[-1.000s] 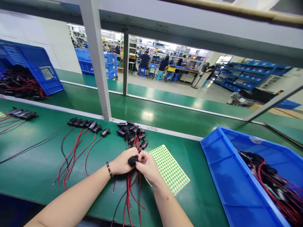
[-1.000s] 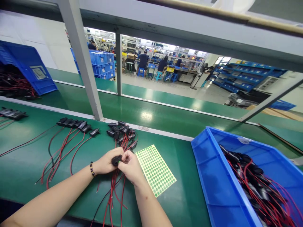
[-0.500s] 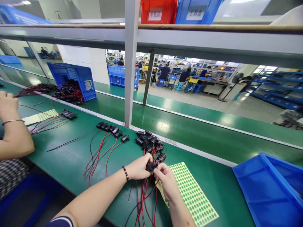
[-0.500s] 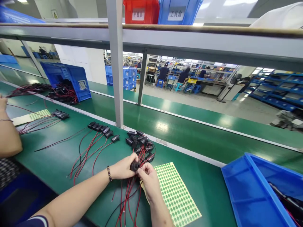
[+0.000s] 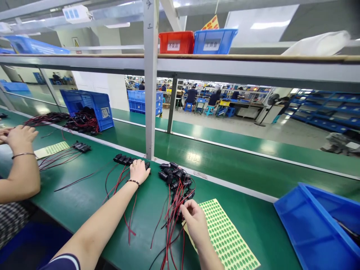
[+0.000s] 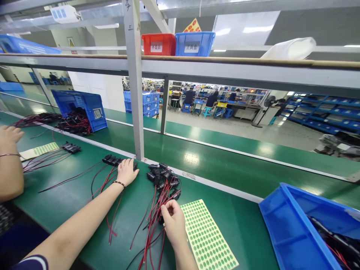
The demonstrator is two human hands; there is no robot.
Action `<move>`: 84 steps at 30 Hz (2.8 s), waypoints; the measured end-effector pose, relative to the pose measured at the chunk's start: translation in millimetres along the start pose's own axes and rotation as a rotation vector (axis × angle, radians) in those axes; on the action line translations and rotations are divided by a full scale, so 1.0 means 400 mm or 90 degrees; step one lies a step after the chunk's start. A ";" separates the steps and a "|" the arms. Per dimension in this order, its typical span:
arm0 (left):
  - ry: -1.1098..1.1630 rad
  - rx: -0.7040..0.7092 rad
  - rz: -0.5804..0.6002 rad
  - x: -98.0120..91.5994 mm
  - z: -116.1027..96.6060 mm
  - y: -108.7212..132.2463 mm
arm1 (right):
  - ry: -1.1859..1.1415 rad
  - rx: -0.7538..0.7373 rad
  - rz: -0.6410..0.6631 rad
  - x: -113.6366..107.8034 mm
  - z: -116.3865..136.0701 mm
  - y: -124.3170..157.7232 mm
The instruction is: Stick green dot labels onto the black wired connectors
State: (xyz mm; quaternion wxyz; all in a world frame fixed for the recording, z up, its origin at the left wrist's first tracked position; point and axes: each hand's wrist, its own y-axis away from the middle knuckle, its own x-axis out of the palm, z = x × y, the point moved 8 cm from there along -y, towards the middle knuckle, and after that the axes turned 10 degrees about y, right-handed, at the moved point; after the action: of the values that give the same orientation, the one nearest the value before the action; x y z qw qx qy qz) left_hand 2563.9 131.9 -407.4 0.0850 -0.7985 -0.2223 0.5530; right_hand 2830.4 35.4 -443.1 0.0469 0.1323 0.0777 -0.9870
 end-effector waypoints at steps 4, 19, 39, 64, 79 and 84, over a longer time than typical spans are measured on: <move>-0.046 0.128 -0.009 0.064 -0.036 0.029 | 0.031 -0.010 -0.014 -0.007 0.003 0.000; -0.118 0.084 0.073 0.094 0.137 -0.032 | 0.011 -0.020 -0.139 -0.094 0.007 -0.018; 0.236 0.624 0.254 0.060 -0.475 0.486 | 0.581 0.015 -0.080 -0.179 -0.019 -0.015; 1.116 -0.158 0.574 0.143 -0.362 0.367 | -0.005 -0.024 -0.001 -0.084 0.033 -0.002; 1.011 -0.131 0.418 0.137 -0.325 0.338 | 0.210 -0.103 -0.084 -0.084 0.053 0.002; 1.024 -0.178 0.414 0.149 -0.321 0.343 | 0.242 -0.109 -0.096 -0.081 0.045 0.004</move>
State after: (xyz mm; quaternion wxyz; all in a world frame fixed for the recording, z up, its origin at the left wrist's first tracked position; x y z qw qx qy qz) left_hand 2735.4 51.4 -462.1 -0.0441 -0.9730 0.0778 -0.2129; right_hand 2857.2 33.3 -417.5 -0.0312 0.3051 0.1780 -0.9350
